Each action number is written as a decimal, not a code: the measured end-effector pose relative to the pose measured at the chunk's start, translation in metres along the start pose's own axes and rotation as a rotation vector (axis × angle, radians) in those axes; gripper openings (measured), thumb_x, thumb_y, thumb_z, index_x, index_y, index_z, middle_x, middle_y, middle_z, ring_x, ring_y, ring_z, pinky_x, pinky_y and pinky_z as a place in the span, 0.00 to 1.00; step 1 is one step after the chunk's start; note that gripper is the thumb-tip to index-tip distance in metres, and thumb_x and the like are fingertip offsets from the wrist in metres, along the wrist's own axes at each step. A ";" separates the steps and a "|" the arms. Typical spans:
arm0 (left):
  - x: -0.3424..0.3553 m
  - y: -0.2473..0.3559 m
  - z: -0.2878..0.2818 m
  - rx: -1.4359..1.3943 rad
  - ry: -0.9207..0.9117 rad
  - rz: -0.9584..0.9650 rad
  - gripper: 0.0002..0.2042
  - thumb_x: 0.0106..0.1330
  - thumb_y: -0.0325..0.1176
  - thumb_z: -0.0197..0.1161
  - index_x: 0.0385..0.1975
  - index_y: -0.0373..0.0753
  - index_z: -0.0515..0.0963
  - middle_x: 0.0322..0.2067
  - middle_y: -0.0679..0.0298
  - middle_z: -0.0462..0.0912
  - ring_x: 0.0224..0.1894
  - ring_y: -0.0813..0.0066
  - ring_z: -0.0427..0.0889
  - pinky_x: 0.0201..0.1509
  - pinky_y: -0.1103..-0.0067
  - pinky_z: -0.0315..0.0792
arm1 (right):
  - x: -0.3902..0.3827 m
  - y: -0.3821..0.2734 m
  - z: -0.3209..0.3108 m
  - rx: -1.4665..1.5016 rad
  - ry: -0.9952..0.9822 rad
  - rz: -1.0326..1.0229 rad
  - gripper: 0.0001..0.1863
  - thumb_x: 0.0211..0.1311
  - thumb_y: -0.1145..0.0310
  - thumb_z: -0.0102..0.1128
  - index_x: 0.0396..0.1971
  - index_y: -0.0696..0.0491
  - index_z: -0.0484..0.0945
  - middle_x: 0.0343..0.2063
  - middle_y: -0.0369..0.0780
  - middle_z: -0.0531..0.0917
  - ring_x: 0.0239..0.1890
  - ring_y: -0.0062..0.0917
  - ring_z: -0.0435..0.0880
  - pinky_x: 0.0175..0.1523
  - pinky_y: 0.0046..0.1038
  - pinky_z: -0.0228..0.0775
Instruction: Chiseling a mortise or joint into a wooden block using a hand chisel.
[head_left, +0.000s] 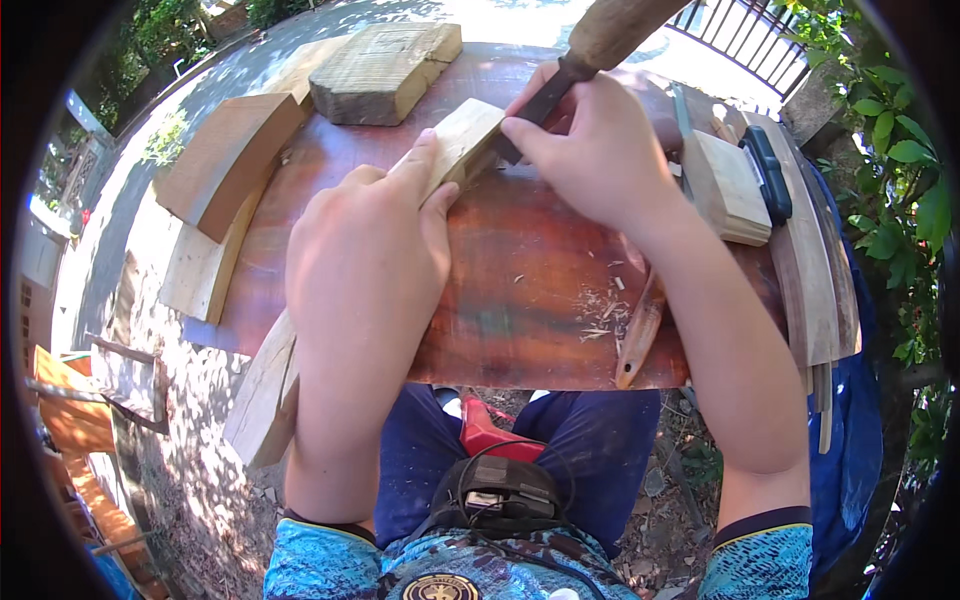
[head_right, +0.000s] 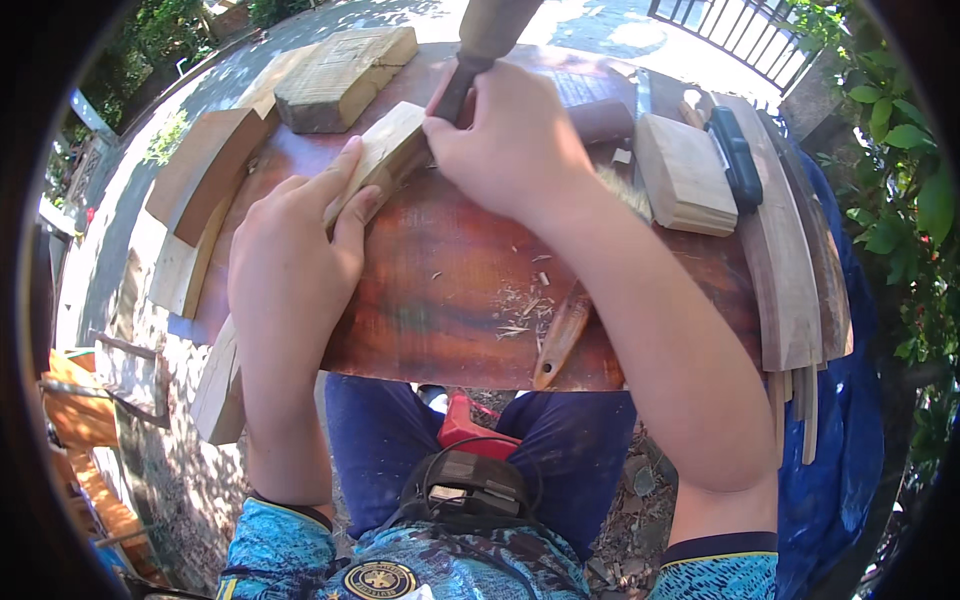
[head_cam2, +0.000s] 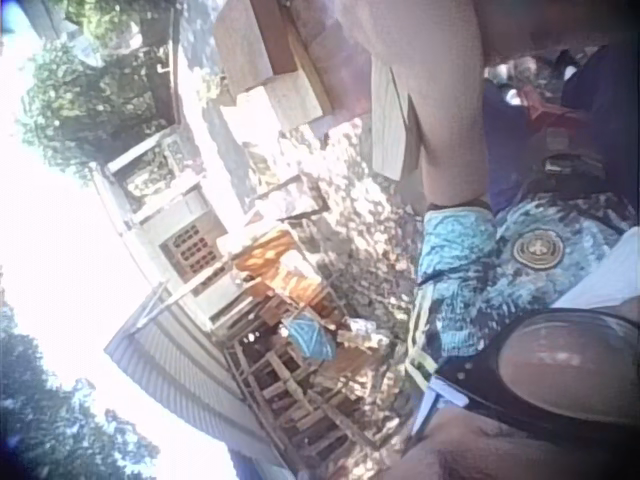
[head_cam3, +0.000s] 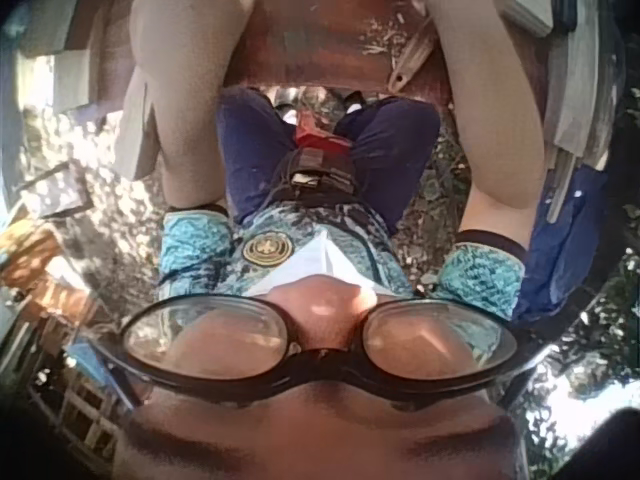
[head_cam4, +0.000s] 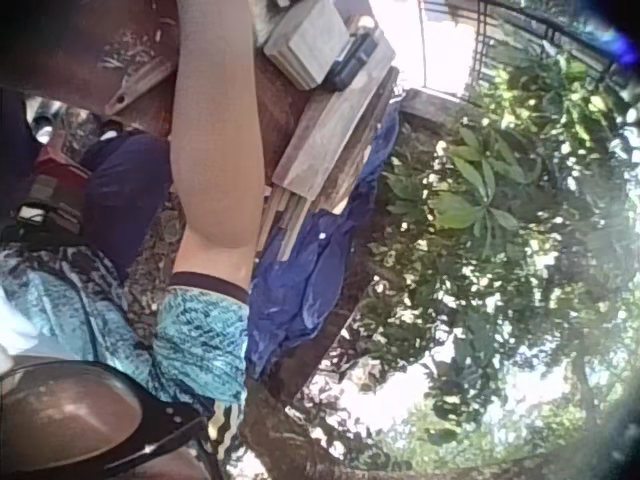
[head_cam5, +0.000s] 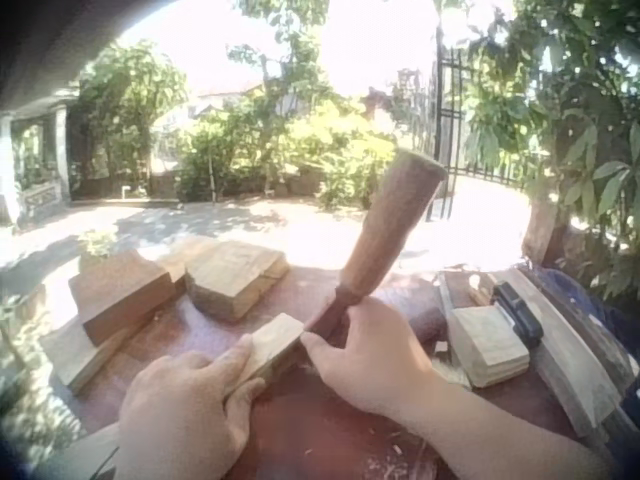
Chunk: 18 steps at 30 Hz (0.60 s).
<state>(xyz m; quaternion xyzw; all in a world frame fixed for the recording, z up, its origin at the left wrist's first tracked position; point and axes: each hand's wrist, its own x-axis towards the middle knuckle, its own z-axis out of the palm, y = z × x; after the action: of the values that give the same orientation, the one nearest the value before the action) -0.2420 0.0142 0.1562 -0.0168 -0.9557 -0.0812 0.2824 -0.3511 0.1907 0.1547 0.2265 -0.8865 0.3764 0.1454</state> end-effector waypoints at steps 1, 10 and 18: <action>0.000 0.000 0.002 -0.008 0.015 0.009 0.17 0.67 0.38 0.67 0.53 0.42 0.86 0.29 0.53 0.84 0.33 0.52 0.85 0.40 0.62 0.78 | 0.002 -0.001 -0.003 0.148 -0.029 0.003 0.13 0.59 0.63 0.69 0.33 0.60 0.84 0.27 0.48 0.87 0.33 0.41 0.88 0.42 0.38 0.79; -0.010 -0.005 0.003 0.054 -0.020 -0.037 0.18 0.69 0.39 0.64 0.56 0.44 0.82 0.30 0.56 0.85 0.32 0.56 0.86 0.38 0.64 0.78 | -0.019 -0.014 0.010 0.360 -0.105 0.172 0.06 0.65 0.74 0.67 0.37 0.58 0.79 0.29 0.40 0.86 0.31 0.23 0.88 0.35 0.26 0.78; -0.013 0.002 0.001 -0.007 -0.125 -0.059 0.25 0.67 0.40 0.67 0.63 0.39 0.77 0.35 0.58 0.83 0.38 0.60 0.83 0.41 0.67 0.74 | -0.013 0.016 0.007 0.476 -0.027 0.201 0.07 0.67 0.76 0.65 0.40 0.60 0.76 0.36 0.42 0.84 0.32 0.24 0.87 0.32 0.24 0.84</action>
<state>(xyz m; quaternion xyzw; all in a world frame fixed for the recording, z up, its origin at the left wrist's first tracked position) -0.2318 0.0164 0.1486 0.0051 -0.9713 -0.0916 0.2195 -0.3490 0.1991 0.1342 0.1699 -0.7929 0.5839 0.0380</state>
